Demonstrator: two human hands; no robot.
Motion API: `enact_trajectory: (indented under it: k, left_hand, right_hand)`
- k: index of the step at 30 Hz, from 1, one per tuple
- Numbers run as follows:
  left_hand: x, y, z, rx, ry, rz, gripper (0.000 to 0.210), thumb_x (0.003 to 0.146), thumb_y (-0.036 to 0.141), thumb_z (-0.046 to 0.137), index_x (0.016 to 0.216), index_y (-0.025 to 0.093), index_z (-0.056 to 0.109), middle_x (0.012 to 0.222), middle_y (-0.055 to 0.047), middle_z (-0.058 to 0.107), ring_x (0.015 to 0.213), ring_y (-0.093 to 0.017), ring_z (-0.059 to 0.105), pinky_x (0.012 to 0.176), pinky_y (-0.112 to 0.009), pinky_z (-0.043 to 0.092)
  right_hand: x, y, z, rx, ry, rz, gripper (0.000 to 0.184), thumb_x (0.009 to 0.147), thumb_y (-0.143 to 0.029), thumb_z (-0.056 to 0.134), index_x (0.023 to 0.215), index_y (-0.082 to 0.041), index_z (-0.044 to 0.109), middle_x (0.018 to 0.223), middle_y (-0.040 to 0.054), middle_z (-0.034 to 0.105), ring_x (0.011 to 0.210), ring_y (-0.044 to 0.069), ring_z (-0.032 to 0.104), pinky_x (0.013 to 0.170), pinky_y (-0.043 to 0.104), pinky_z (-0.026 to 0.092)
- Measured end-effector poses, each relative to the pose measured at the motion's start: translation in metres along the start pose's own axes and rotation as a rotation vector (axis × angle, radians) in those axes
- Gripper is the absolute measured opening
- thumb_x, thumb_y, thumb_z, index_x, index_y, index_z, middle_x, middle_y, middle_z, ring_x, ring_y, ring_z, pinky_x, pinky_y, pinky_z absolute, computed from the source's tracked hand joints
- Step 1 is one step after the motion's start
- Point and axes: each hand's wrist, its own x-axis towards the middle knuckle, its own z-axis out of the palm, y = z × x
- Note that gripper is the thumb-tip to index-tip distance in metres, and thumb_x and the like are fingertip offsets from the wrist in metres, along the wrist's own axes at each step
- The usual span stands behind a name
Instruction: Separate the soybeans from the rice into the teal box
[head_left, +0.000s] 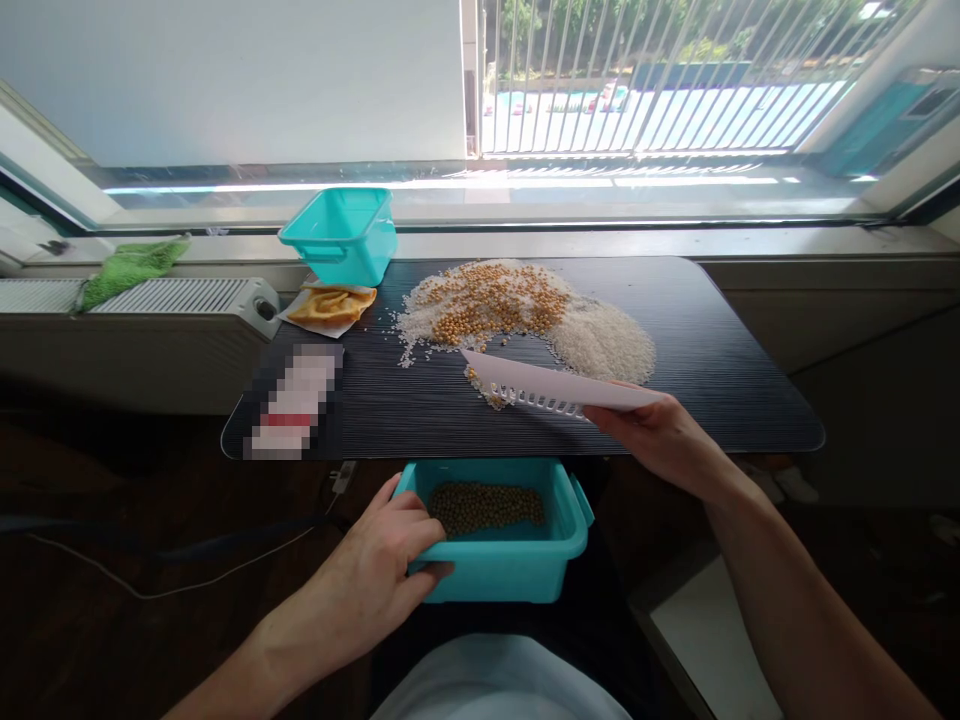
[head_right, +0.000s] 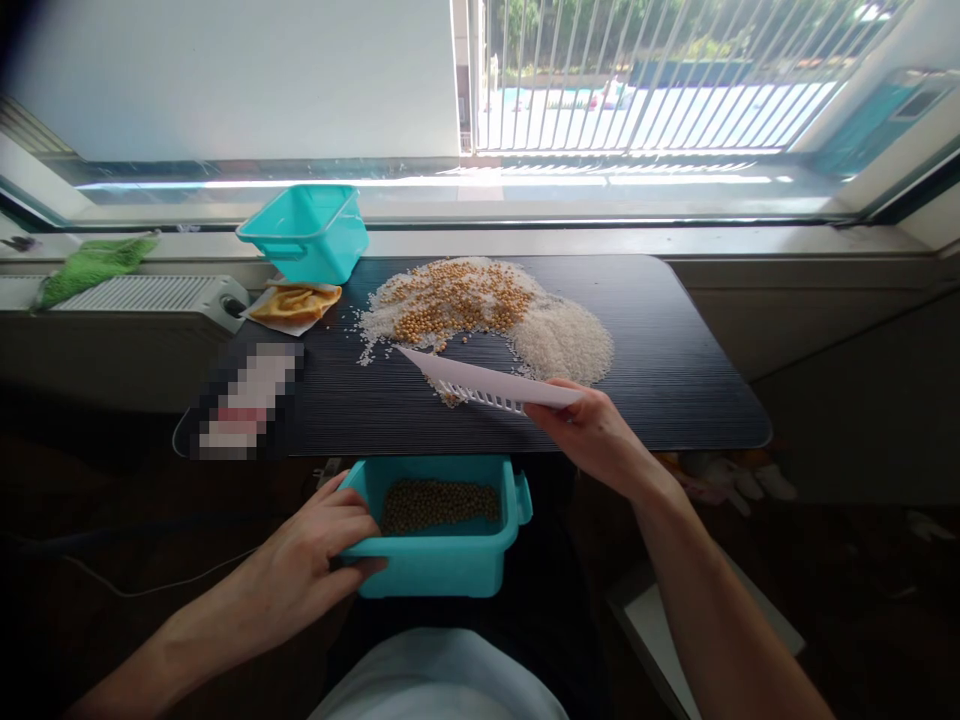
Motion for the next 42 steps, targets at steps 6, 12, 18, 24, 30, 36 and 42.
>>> enact_trajectory:
  k: [6,12,18,24,30,36,42]
  left_hand:
    - [0.001,0.001,-0.002,-0.025,-0.018,-0.009,0.016,0.087,0.014,0.055,0.073,0.019,0.06,0.081,-0.002,0.064,0.091,-0.02,0.057,0.113,-0.048,0.029]
    - [0.001,0.002,-0.003,-0.028,-0.035,-0.02,0.016,0.087,0.014,0.056,0.073,0.019,0.061,0.08,-0.002,0.064,0.09,-0.02,0.058,0.113,-0.048,0.028]
    - [0.001,0.003,-0.004,-0.037,-0.042,-0.031,0.013,0.088,0.016,0.055,0.079,0.019,0.064,0.082,-0.003,0.065,0.095,-0.022,0.057,0.111,-0.046,0.031]
    - [0.001,0.003,-0.003,-0.042,-0.027,-0.022,0.015,0.086,0.013,0.057,0.073,0.018,0.062,0.082,-0.002,0.066,0.092,-0.02,0.058,0.115,-0.047,0.024]
    - [0.001,0.003,-0.003,-0.038,-0.03,-0.025,0.014,0.088,0.017,0.056,0.076,0.018,0.062,0.087,-0.003,0.068,0.096,-0.022,0.058,0.113,-0.048,0.027]
    - [0.001,0.0,-0.001,-0.039,-0.006,-0.009,0.012,0.086,0.016,0.058,0.076,0.019,0.063,0.083,-0.002,0.068,0.091,-0.021,0.059,0.114,-0.047,0.026]
    - [0.001,0.001,-0.002,-0.047,0.019,-0.002,0.015,0.086,0.019,0.061,0.071,0.021,0.064,0.073,0.0,0.064,0.086,-0.021,0.059,0.114,-0.045,0.028]
  right_hand:
    - [-0.006,0.001,-0.002,-0.013,0.007,-0.008,0.025,0.08,-0.041,0.064,0.085,-0.019,0.074,0.075,0.0028,0.073,0.069,0.021,0.065,0.06,0.03,0.053]
    - [-0.009,0.001,0.0,0.009,-0.03,-0.005,0.028,0.081,-0.042,0.063,0.09,-0.018,0.074,0.08,0.0033,0.074,0.073,0.022,0.067,0.064,0.031,0.055]
    - [-0.012,-0.003,-0.001,0.014,-0.029,-0.008,0.027,0.081,-0.042,0.063,0.09,-0.018,0.074,0.081,0.003,0.075,0.075,0.023,0.068,0.066,0.031,0.056]
    - [-0.012,-0.004,-0.001,0.013,-0.039,-0.012,0.027,0.081,-0.042,0.062,0.089,-0.018,0.074,0.081,0.0029,0.074,0.074,0.023,0.068,0.066,0.031,0.056]
    - [-0.014,-0.002,-0.002,0.0,-0.047,-0.015,0.027,0.08,-0.042,0.063,0.086,-0.018,0.074,0.079,0.0031,0.073,0.072,0.022,0.066,0.064,0.031,0.054]
    - [-0.013,-0.008,0.002,0.042,-0.109,-0.023,0.028,0.082,-0.043,0.062,0.086,-0.017,0.071,0.078,0.0028,0.07,0.07,0.019,0.062,0.062,0.028,0.051]
    - [-0.01,-0.026,0.024,0.116,-0.267,-0.031,0.03,0.086,-0.042,0.057,0.087,-0.015,0.07,0.078,0.0028,0.064,0.067,0.014,0.054,0.057,0.022,0.043]
